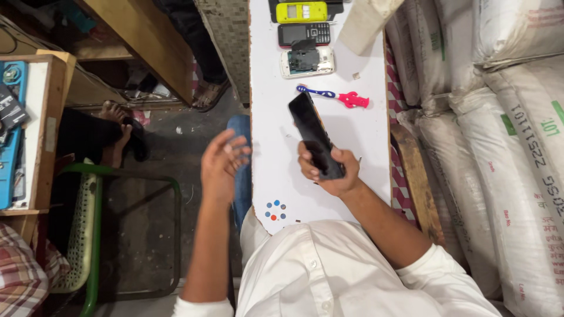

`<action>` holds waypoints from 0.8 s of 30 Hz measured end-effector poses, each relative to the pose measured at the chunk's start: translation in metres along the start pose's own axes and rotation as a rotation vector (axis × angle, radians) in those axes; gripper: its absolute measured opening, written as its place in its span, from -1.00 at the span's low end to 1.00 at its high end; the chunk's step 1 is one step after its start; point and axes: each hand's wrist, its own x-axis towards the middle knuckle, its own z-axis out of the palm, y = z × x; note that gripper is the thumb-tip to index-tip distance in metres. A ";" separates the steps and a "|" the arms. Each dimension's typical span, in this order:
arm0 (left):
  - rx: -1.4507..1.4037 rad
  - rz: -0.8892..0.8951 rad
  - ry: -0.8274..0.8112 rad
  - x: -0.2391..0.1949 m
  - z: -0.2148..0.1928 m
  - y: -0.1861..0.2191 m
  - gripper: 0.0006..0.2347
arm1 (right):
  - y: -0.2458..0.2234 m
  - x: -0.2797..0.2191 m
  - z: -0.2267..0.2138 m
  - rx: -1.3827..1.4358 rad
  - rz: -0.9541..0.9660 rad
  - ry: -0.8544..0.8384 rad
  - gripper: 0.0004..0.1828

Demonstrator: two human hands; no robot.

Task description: The person cleans the internal components of a disassembled smartphone using a dropper and a toothbrush, then reconnects the battery and connects a charging cable to test the device.

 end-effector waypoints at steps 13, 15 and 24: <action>0.267 0.477 -0.027 -0.047 0.024 -0.039 -0.87 | -0.004 0.017 0.011 0.140 0.080 0.030 0.00; 0.136 0.442 0.014 -0.037 0.023 -0.036 -0.85 | -0.002 0.017 0.015 0.129 0.080 0.037 0.02; -0.174 0.360 0.385 0.007 -0.060 0.011 -0.78 | 0.006 0.020 0.022 0.059 0.077 0.017 0.06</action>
